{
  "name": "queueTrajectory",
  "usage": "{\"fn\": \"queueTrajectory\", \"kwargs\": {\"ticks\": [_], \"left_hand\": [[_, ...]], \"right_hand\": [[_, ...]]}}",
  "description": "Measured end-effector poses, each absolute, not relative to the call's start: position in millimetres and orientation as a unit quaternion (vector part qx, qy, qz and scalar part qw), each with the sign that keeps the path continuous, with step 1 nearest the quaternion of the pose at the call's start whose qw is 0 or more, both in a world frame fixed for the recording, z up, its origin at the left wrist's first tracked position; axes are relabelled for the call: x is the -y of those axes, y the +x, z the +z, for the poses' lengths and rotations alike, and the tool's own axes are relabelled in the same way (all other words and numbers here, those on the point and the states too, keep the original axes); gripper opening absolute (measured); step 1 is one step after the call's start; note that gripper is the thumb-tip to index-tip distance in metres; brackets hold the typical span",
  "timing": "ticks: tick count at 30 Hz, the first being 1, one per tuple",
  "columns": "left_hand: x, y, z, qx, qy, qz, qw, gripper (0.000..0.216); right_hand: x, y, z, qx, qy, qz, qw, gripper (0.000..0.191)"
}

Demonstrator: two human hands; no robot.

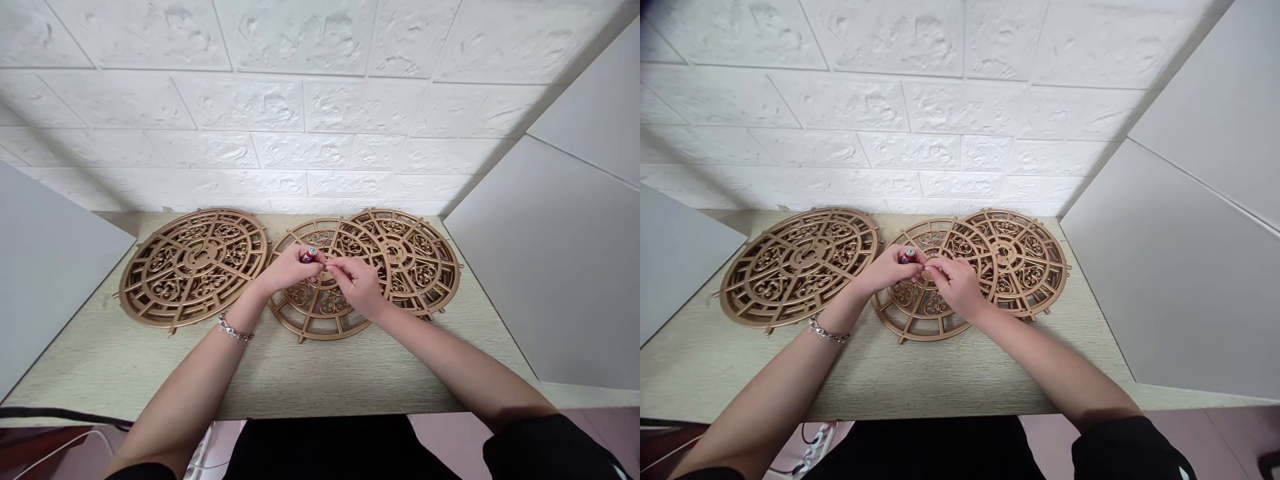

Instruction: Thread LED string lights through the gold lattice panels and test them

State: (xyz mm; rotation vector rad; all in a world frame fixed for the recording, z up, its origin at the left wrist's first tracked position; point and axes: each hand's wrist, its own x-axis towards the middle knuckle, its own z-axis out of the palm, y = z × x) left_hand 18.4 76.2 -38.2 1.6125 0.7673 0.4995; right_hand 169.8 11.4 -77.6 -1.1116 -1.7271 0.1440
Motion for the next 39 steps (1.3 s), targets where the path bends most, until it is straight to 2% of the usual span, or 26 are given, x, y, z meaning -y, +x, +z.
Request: {"fn": "queueTrajectory", "kwargs": {"ticks": [18,28,39], "left_hand": [[-76.2,18.4,-38.6,-0.332,0.693,0.192,0.611,0.008],[-77.5,16.7,-40.7,-0.326,0.686,0.183,0.624,0.007],[-77.6,15.5,-40.1,-0.350,0.631,0.222,0.656,0.017]], "right_hand": [[-11.3,170.1,-76.1,0.715,-0.455,0.168,0.504,0.016],[-11.6,169.7,-74.3,0.710,-0.451,0.186,0.508,0.016],[-10.9,169.3,-74.3,0.679,-0.467,0.214,0.524,0.017]]}}
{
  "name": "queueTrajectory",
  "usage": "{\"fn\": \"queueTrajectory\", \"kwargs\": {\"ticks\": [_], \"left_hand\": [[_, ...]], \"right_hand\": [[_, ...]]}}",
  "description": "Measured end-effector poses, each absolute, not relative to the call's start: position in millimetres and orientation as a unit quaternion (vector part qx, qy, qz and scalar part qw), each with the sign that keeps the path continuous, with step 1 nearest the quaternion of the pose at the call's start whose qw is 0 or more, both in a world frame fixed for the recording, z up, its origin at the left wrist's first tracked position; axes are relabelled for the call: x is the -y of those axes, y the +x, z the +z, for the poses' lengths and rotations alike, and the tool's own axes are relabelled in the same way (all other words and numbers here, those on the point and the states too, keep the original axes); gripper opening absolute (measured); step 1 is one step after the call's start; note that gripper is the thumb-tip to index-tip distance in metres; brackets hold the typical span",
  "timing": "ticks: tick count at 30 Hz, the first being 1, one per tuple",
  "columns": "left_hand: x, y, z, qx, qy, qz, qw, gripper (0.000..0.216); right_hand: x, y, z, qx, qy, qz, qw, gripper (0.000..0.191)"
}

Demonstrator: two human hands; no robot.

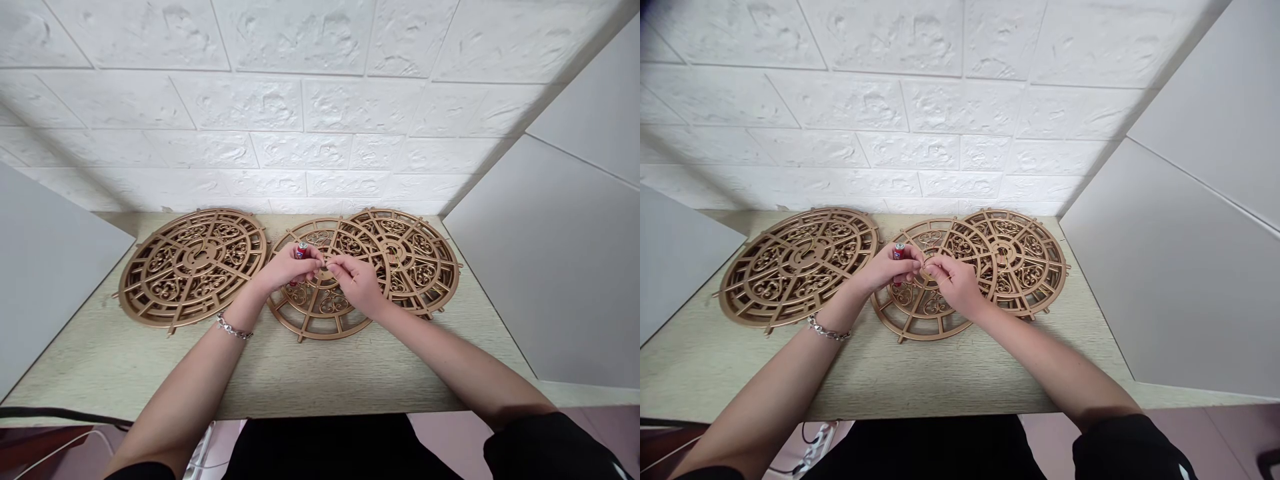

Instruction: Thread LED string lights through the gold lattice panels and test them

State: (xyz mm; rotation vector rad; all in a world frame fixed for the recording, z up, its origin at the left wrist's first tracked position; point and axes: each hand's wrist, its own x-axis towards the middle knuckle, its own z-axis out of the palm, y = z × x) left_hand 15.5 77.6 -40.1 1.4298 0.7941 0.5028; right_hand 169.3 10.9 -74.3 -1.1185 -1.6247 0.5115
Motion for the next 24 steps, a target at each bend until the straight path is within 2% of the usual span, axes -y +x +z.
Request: {"fn": "queueTrajectory", "kwargs": {"ticks": [10,24], "left_hand": [[-76.4,16.6,-40.4,-0.349,0.654,0.179,0.647,0.017],[-76.5,18.2,-42.6,-0.349,0.636,0.187,0.662,0.012]], "right_hand": [[-10.6,170.1,-75.9,0.667,-0.480,0.209,0.530,0.019],[-10.9,169.5,-75.4,0.681,-0.469,0.207,0.523,0.018]]}}
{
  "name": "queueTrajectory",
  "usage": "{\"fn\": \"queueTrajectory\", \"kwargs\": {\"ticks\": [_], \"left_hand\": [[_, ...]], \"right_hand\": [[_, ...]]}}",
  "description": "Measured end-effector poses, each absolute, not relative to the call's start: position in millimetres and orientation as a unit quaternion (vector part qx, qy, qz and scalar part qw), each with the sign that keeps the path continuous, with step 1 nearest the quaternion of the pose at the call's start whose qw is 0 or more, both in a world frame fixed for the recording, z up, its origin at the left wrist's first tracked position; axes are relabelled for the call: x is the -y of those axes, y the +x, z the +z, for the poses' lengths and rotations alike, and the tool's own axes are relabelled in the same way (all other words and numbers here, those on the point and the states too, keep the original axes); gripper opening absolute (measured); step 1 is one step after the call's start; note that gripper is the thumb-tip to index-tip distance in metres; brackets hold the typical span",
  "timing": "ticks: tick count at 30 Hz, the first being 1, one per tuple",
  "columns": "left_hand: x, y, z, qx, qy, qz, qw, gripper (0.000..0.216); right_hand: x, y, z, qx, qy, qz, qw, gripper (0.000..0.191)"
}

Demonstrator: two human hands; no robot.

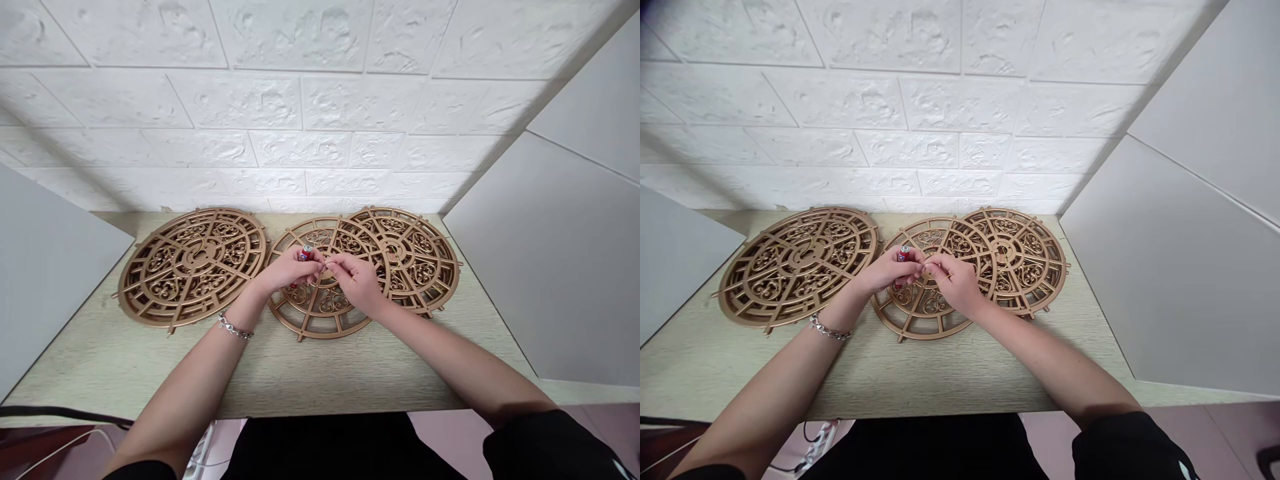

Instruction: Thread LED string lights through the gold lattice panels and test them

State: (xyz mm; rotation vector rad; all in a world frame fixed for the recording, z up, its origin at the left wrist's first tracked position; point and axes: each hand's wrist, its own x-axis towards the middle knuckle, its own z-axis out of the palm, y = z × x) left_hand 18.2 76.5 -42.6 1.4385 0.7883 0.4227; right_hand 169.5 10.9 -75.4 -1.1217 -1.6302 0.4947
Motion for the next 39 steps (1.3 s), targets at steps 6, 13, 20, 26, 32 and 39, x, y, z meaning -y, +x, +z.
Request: {"fn": "queueTrajectory", "kwargs": {"ticks": [6,13,20,26,32,39], "left_hand": [[-77.7,17.8,-44.7,-0.340,0.632,0.188,0.670,0.010],[-79.0,16.8,-47.3,-0.313,0.634,0.204,0.677,0.008],[-78.4,17.0,-46.5,-0.313,0.609,0.223,0.694,0.009],[-78.3,17.0,-46.4,-0.308,0.616,0.215,0.692,0.017],[-78.4,17.8,-47.1,-0.310,0.636,0.201,0.678,0.016],[-77.7,15.2,-40.5,-0.336,0.611,0.213,0.685,0.010]], "right_hand": [[-11.3,168.9,-75.4,0.690,-0.456,0.192,0.527,0.017],[-10.8,168.7,-76.7,0.690,-0.445,0.193,0.537,0.016],[-11.4,168.9,-78.6,0.672,-0.462,0.214,0.538,0.015],[-11.6,168.3,-77.7,0.686,-0.447,0.190,0.542,0.014],[-10.7,168.7,-78.7,0.699,-0.444,0.162,0.536,0.015],[-13.0,170.5,-73.6,0.657,-0.478,0.195,0.549,0.015]]}}
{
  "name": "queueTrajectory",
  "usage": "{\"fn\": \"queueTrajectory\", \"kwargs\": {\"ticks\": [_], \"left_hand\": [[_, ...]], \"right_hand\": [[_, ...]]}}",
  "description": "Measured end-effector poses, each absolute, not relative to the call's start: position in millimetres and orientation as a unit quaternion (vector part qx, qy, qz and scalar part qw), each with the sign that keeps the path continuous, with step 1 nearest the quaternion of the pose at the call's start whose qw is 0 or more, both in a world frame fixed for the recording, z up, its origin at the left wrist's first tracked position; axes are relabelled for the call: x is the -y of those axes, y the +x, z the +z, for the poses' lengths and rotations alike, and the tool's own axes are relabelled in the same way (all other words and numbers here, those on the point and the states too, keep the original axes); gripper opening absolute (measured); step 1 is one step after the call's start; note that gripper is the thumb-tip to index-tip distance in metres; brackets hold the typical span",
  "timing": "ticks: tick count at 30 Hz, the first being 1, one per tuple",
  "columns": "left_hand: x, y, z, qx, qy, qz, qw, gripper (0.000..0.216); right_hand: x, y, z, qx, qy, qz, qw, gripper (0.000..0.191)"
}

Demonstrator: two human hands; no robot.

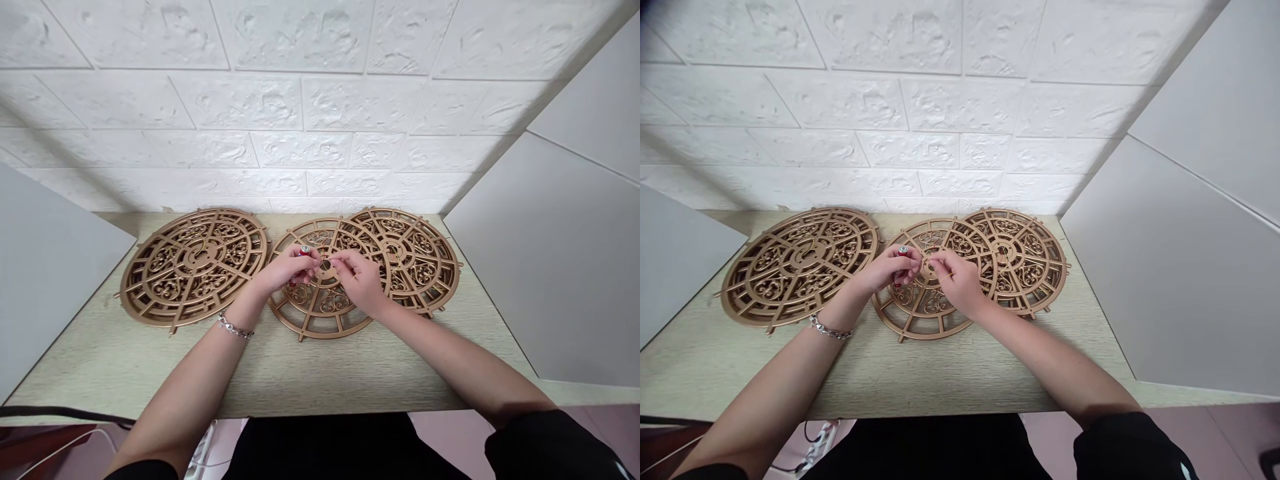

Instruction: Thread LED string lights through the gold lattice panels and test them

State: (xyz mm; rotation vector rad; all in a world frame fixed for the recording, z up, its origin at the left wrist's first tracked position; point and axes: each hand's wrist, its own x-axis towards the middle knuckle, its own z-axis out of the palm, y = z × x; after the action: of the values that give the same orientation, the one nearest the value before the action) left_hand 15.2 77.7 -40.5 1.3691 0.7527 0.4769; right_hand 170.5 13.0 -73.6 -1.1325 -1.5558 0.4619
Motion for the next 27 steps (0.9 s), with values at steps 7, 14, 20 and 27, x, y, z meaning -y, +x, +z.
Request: {"fn": "queueTrajectory", "kwargs": {"ticks": [7,14,20,27], "left_hand": [[-89.2,15.4,-46.5,-0.471,0.556,0.299,0.616,0.014],[-87.5,17.7,-46.6,-0.492,0.526,0.272,0.638,0.012],[-82.0,23.3,-46.0,-0.491,0.504,0.318,0.635,0.026],[-80.4,27.2,-51.8,-0.487,0.510,0.295,0.645,0.031]], "right_hand": [[-32.9,199.8,-26.5,0.510,-0.544,0.318,0.585,0.015],[-49.3,241.9,-14.1,0.327,-0.472,0.480,0.664,0.011],[-60.1,251.5,-21.0,0.201,-0.433,0.371,0.796,0.042],[-38.8,217.4,-21.3,0.520,-0.568,0.084,0.633,0.044]]}}
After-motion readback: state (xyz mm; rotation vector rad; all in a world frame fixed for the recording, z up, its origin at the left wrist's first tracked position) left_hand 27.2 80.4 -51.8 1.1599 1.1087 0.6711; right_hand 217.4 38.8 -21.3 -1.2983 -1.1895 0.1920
